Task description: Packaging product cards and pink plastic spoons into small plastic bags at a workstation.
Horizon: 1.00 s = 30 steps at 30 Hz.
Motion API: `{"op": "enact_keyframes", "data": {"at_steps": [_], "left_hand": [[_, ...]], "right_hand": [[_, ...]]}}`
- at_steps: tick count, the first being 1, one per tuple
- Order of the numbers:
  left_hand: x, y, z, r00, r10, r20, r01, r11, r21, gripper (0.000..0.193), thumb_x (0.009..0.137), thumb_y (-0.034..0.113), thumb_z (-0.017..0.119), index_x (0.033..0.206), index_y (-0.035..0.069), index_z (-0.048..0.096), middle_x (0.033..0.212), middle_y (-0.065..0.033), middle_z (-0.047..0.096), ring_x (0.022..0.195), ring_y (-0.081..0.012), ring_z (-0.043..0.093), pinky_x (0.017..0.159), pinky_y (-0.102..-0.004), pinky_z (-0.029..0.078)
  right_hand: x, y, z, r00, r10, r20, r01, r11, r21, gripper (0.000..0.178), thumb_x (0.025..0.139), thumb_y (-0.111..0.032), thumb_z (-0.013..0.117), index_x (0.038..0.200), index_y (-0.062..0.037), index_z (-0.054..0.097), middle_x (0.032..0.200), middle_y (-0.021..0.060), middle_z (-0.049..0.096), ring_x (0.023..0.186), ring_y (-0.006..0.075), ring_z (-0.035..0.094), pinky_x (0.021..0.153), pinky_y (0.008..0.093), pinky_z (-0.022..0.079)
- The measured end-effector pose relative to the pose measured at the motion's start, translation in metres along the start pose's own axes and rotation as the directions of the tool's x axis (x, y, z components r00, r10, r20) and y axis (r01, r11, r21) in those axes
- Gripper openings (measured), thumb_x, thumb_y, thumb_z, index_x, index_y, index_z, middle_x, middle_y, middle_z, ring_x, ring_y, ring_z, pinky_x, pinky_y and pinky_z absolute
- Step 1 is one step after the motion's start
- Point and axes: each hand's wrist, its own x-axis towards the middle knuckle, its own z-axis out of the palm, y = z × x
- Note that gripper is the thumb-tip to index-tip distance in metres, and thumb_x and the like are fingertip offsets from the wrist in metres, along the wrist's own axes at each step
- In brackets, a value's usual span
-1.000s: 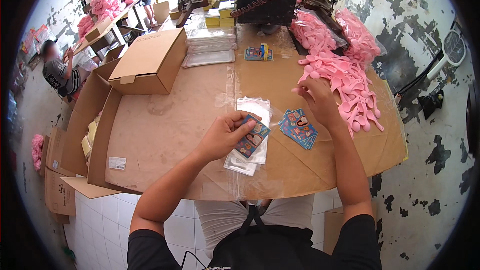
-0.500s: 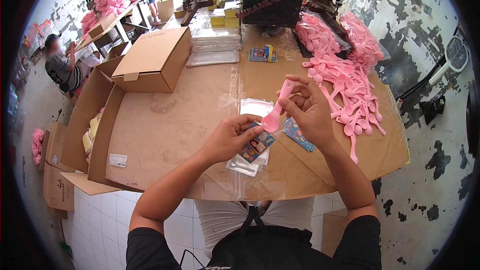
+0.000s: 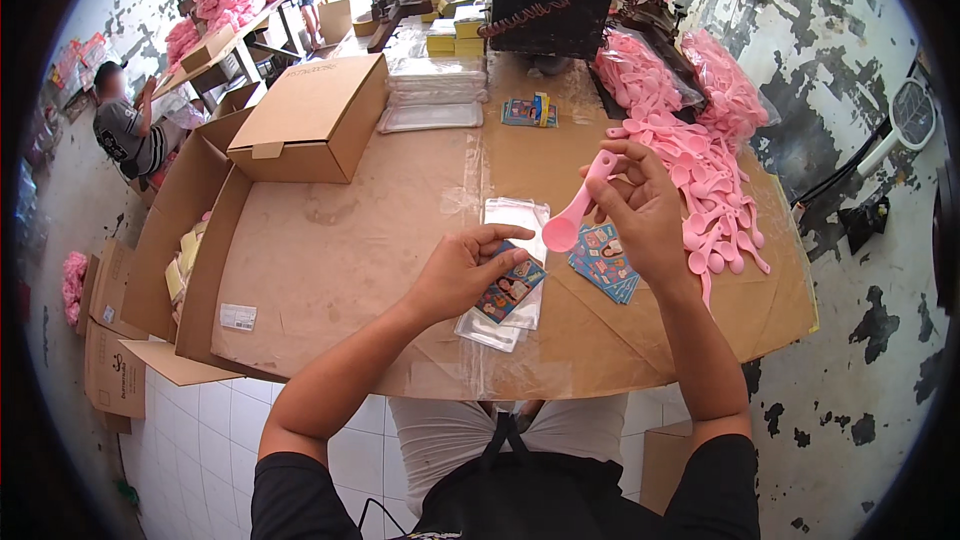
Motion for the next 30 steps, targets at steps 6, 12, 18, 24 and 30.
{"op": "enact_keyframes", "data": {"at_steps": [6, 12, 18, 24, 30], "left_hand": [[0.000, -0.006, 0.000, 1.000, 0.002, 0.029, -0.002, 1.000, 0.003, 0.031, 0.100, 0.013, 0.062, 0.127, -0.002, 0.063, 0.100, -0.0086, 0.074, 0.088, -0.0069, 0.067, 0.073, -0.0230, 0.056], [0.000, -0.001, -0.002, 0.996, -0.049, 0.071, 0.055, 0.995, -0.081, 0.033, 0.102, 0.016, 0.060, 0.128, -0.003, 0.061, 0.100, -0.0067, 0.074, 0.085, -0.0056, 0.067, 0.071, -0.0222, 0.056], [0.001, -0.002, -0.004, 0.998, -0.032, 0.058, 0.035, 0.998, -0.046, 0.037, 0.102, 0.019, 0.061, 0.132, -0.003, 0.059, 0.102, -0.0070, 0.074, 0.088, -0.0064, 0.067, 0.074, -0.0226, 0.055], [-0.002, -0.001, 0.001, 0.974, -0.061, 0.217, 0.091, 0.987, -0.131, 0.042, 0.102, 0.021, 0.061, 0.136, -0.003, 0.054, 0.107, -0.0078, 0.073, 0.094, -0.0079, 0.067, 0.082, -0.0244, 0.054], [0.001, -0.008, -0.005, 0.986, 0.013, 0.167, 0.011, 0.989, -0.144, 0.040, 0.104, 0.024, 0.057, 0.135, -0.002, 0.055, 0.107, -0.0064, 0.072, 0.094, -0.0076, 0.066, 0.081, -0.0240, 0.054]], "right_hand": [[0.001, 0.003, 0.010, 0.982, 0.101, 0.159, -0.091, 0.993, -0.068, 0.041, 0.093, -0.002, 0.068, 0.130, 0.0024, 0.050, 0.107, 0.0099, 0.064, 0.082, 0.0117, 0.068, 0.064, 0.0221, 0.052], [-0.003, 0.006, 0.017, 0.995, 0.028, 0.091, -0.027, 1.000, -0.002, 0.042, 0.094, -0.005, 0.069, 0.131, 0.0024, 0.051, 0.109, 0.0103, 0.063, 0.085, 0.0122, 0.069, 0.066, 0.0216, 0.054], [-0.015, 0.019, 0.015, 0.988, -0.082, 0.133, 0.103, 0.981, -0.165, 0.031, 0.096, -0.010, 0.067, 0.123, 0.0028, 0.058, 0.110, 0.0119, 0.067, 0.091, 0.0143, 0.070, 0.076, 0.0243, 0.055], [-0.019, 0.014, 0.010, 0.993, -0.067, 0.101, 0.085, 0.979, -0.184, 0.021, 0.097, -0.008, 0.065, 0.114, 0.0035, 0.064, 0.103, 0.0111, 0.071, 0.091, 0.0141, 0.070, 0.081, 0.0267, 0.055], [-0.029, 0.006, 0.015, 0.962, -0.227, 0.149, 0.261, 0.923, -0.282, 0.021, 0.094, -0.005, 0.067, 0.114, 0.0016, 0.064, 0.099, 0.0092, 0.068, 0.088, 0.0144, 0.069, 0.081, 0.0277, 0.054]]}}
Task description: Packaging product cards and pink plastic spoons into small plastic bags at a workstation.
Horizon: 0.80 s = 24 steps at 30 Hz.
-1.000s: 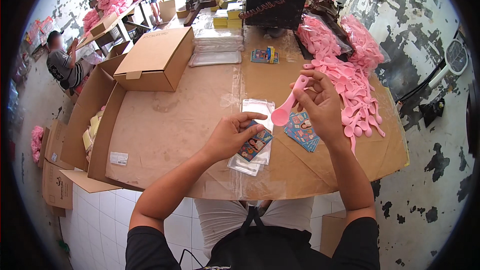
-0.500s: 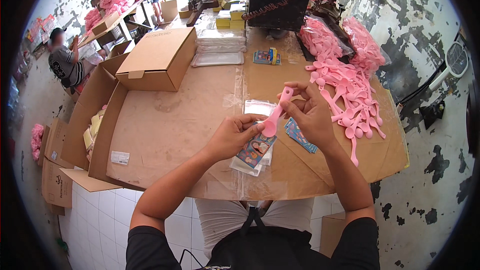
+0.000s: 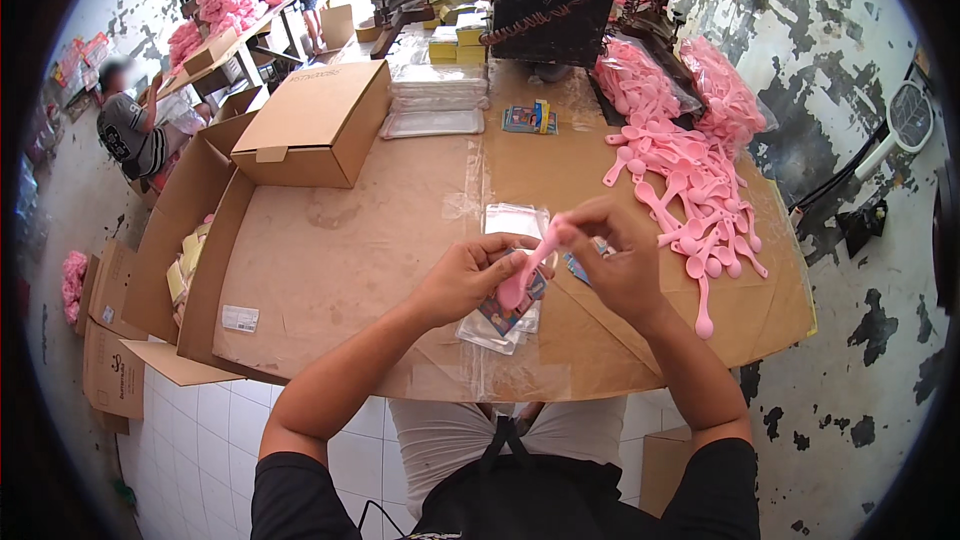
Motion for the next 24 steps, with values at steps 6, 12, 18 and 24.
{"op": "enact_keyframes", "data": {"at_steps": [6, 12, 18, 24], "left_hand": [[-0.008, 0.020, -0.009, 0.973, -0.132, 0.191, 0.167, 0.970, -0.179, 0.038, 0.106, 0.026, 0.052, 0.138, 0.005, 0.054, 0.105, -0.0038, 0.071, 0.094, -0.0068, 0.066, 0.081, -0.0218, 0.053], [-0.006, 0.007, -0.004, 0.987, 0.056, 0.154, -0.037, 0.992, -0.120, 0.051, 0.104, 0.038, 0.055, 0.140, 0.002, 0.051, 0.126, -0.0088, 0.064, 0.117, -0.0138, 0.060, 0.102, -0.0306, 0.047], [-0.003, 0.018, -0.007, 0.961, 0.275, 0.036, -0.272, 0.960, -0.062, 0.055, 0.099, 0.023, 0.059, 0.146, 0.000, 0.042, 0.144, -0.0132, 0.052, 0.137, -0.0225, 0.046, 0.116, -0.0382, 0.034], [-0.011, 0.019, 0.006, 0.920, 0.392, -0.010, -0.380, 0.899, 0.220, 0.058, 0.091, 0.010, 0.068, 0.143, 0.000, 0.044, 0.142, -0.0148, 0.054, 0.136, -0.0229, 0.048, 0.116, -0.0394, 0.034]], "right_hand": [[0.017, -0.020, -0.006, 0.987, 0.022, 0.162, -0.021, 1.000, -0.007, 0.019, 0.087, -0.002, 0.072, 0.106, -0.0022, 0.069, 0.111, 0.0073, 0.065, 0.102, 0.0188, 0.064, 0.088, 0.0347, 0.052], [0.040, -0.056, -0.013, 0.886, -0.115, 0.448, 0.138, 0.990, -0.019, 0.017, 0.082, -0.004, 0.075, 0.098, -0.0076, 0.072, 0.111, 0.0070, 0.064, 0.105, 0.0239, 0.062, 0.085, 0.0348, 0.050], [0.058, -0.099, -0.029, 0.889, -0.067, 0.452, 0.356, 0.722, -0.593, 0.007, 0.085, -0.014, 0.070, 0.085, -0.0081, 0.067, 0.087, 0.0051, 0.064, 0.084, 0.0248, 0.063, 0.074, 0.0378, 0.047], [0.056, -0.087, -0.020, 0.909, -0.040, 0.414, 0.260, 0.832, -0.490, 0.010, 0.089, -0.012, 0.066, 0.092, -0.0028, 0.070, 0.084, 0.0096, 0.063, 0.073, 0.0294, 0.064, 0.068, 0.0391, 0.050]]}}
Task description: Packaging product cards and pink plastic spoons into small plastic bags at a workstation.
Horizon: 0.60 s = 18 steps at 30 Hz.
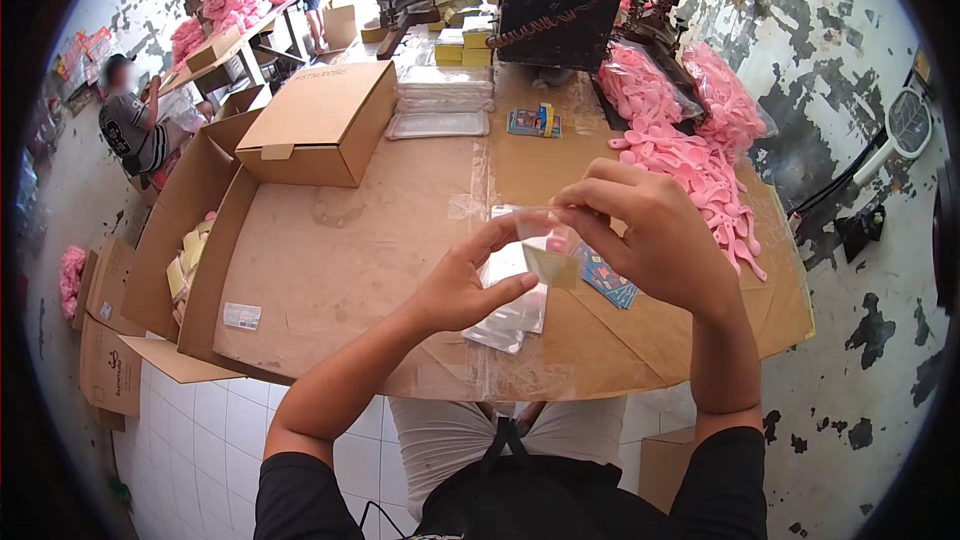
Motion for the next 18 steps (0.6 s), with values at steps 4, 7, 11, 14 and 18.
{"op": "enact_keyframes", "data": {"at_steps": [4, 7, 11, 14, 18], "left_hand": [[-0.002, 0.006, 0.003, 0.999, -0.025, -0.033, 0.029, 0.993, 0.118, 0.054, 0.094, 0.017, 0.071, 0.140, -0.001, 0.047, 0.129, -0.0124, 0.063, 0.125, -0.0223, 0.058, 0.108, -0.0377, 0.043], [-0.001, 0.005, 0.003, 0.997, -0.025, -0.079, 0.033, 0.995, 0.097, 0.047, 0.095, 0.016, 0.069, 0.136, -0.001, 0.052, 0.118, -0.0110, 0.069, 0.114, -0.0197, 0.064, 0.099, -0.0341, 0.049], [0.002, 0.010, 0.004, 0.994, -0.070, -0.081, 0.066, 0.997, -0.044, 0.037, 0.098, 0.005, 0.064, 0.133, -0.003, 0.053, 0.102, -0.0111, 0.073, 0.097, -0.0154, 0.070, 0.088, -0.0277, 0.055], [0.001, 0.011, 0.005, 0.982, -0.117, -0.149, 0.100, 0.988, -0.118, 0.036, 0.094, 0.005, 0.066, 0.129, -0.002, 0.058, 0.098, -0.0113, 0.075, 0.091, -0.0127, 0.071, 0.083, -0.0263, 0.054], [-0.005, 0.001, 0.005, 0.970, -0.055, -0.236, 0.068, 0.997, 0.044, 0.037, 0.092, 0.005, 0.067, 0.127, -0.004, 0.058, 0.091, -0.0105, 0.076, 0.085, -0.0119, 0.072, 0.075, -0.0265, 0.056]], "right_hand": [[0.001, -0.004, 0.007, 0.999, 0.035, -0.010, -0.033, 0.991, 0.128, 0.010, 0.091, -0.010, 0.065, 0.092, -0.0012, 0.070, 0.086, 0.0108, 0.064, 0.073, 0.0283, 0.065, 0.066, 0.0364, 0.051], [0.001, -0.002, 0.015, 1.000, 0.003, 0.022, -0.007, 0.985, 0.173, 0.011, 0.091, -0.010, 0.065, 0.096, -0.0009, 0.069, 0.085, 0.0114, 0.064, 0.073, 0.0276, 0.065, 0.065, 0.0365, 0.051], [0.001, 0.003, 0.032, 0.994, 0.047, -0.097, -0.032, 0.988, 0.153, 0.013, 0.086, -0.002, 0.071, 0.099, -0.0018, 0.069, 0.087, 0.0099, 0.065, 0.075, 0.0240, 0.065, 0.066, 0.0315, 0.051], [0.002, 0.002, 0.042, 0.957, -0.068, -0.283, 0.054, 0.997, -0.059, 0.017, 0.085, -0.009, 0.069, 0.101, -0.0033, 0.065, 0.097, 0.0096, 0.062, 0.091, 0.0272, 0.063, 0.078, 0.0373, 0.050], [0.006, -0.003, 0.057, 0.937, -0.289, -0.195, 0.202, 0.906, -0.372, 0.022, 0.076, -0.010, 0.068, 0.096, -0.0042, 0.064, 0.102, 0.0070, 0.060, 0.101, 0.0248, 0.059, 0.087, 0.0369, 0.046]]}}
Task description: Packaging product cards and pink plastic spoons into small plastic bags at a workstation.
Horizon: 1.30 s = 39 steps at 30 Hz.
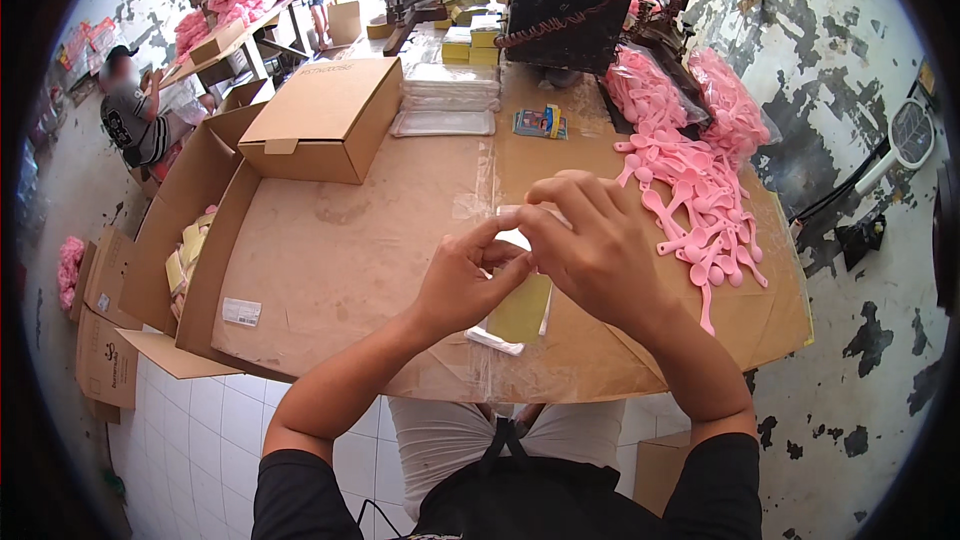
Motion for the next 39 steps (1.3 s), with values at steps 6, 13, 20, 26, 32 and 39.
{"op": "enact_keyframes", "data": {"at_steps": [6, 13, 20, 26, 32, 39], "left_hand": [[0.001, 0.007, -0.002, 1.000, 0.025, 0.009, -0.026, 0.927, 0.373, 0.045, 0.087, 0.013, 0.072, 0.127, -0.003, 0.059, 0.088, -0.0125, 0.076, 0.071, -0.0150, 0.074, 0.063, -0.0264, 0.055], [0.001, 0.008, 0.000, 0.997, 0.012, 0.078, -0.034, 0.957, 0.287, 0.041, 0.091, 0.011, 0.069, 0.130, 0.000, 0.059, 0.088, -0.0122, 0.077, 0.079, -0.0150, 0.075, 0.072, -0.0295, 0.058], [0.009, -0.005, -0.009, 0.986, -0.158, 0.054, 0.160, 0.986, -0.036, 0.037, 0.098, 0.009, 0.064, 0.132, -0.002, 0.057, 0.102, -0.0143, 0.075, 0.100, -0.0133, 0.070, 0.088, -0.0265, 0.055], [0.015, -0.009, -0.005, 0.984, -0.171, 0.049, 0.173, 0.983, -0.056, 0.032, 0.098, 0.009, 0.064, 0.126, -0.005, 0.059, 0.104, -0.0151, 0.075, 0.100, -0.0131, 0.069, 0.087, -0.0254, 0.055], [0.017, -0.018, -0.005, 0.980, -0.197, 0.023, 0.197, 0.980, -0.022, 0.026, 0.100, 0.014, 0.063, 0.115, -0.007, 0.066, 0.106, -0.0124, 0.074, 0.095, -0.0102, 0.067, 0.087, -0.0253, 0.054], [0.017, -0.024, -0.004, 0.980, -0.193, -0.039, 0.194, 0.981, 0.009, 0.024, 0.100, 0.018, 0.064, 0.104, -0.005, 0.070, 0.095, -0.0072, 0.074, 0.086, -0.0074, 0.066, 0.077, -0.0236, 0.054]], "right_hand": [[0.000, 0.003, 0.014, 0.993, -0.111, 0.040, 0.117, 0.970, -0.212, 0.022, 0.073, -0.014, 0.065, 0.091, -0.0026, 0.063, 0.097, 0.0072, 0.058, 0.099, 0.0227, 0.057, 0.087, 0.0353, 0.044], [0.001, 0.051, 0.008, 0.983, 0.178, -0.034, -0.180, 0.982, -0.059, 0.014, 0.084, -0.011, 0.060, 0.095, -0.0031, 0.061, 0.089, 0.0076, 0.055, 0.090, 0.0195, 0.055, 0.081, 0.0329, 0.044], [-0.106, 0.146, -0.102, 0.588, 0.663, 0.462, -0.758, 0.254, 0.600, 0.010, 0.096, -0.017, 0.061, 0.094, -0.0073, 0.059, 0.072, -0.0061, 0.051, 0.055, 0.0002, 0.041, 0.046, 0.0185, 0.028], [-0.319, 0.299, -0.170, 0.005, 0.995, -0.097, -0.963, -0.021, -0.269, 0.051, 0.092, -0.015, 0.068, 0.138, -0.0023, 0.051, 0.142, 0.0143, 0.049, 0.131, 0.0213, 0.047, 0.107, 0.0378, 0.038], [-0.379, 0.295, -0.193, 0.126, 0.927, -0.352, -0.693, -0.172, -0.700, 0.056, 0.087, -0.008, 0.062, 0.142, -0.0128, 0.053, 0.154, 0.0166, 0.041, 0.142, 0.0341, 0.038, 0.114, 0.0500, 0.032], [-0.189, 0.168, -0.066, 0.622, 0.780, -0.072, -0.770, 0.625, 0.129, 0.026, 0.094, -0.010, 0.062, 0.118, -0.0032, 0.066, 0.111, 0.0116, 0.069, 0.103, 0.0233, 0.066, 0.090, 0.0356, 0.050]]}}
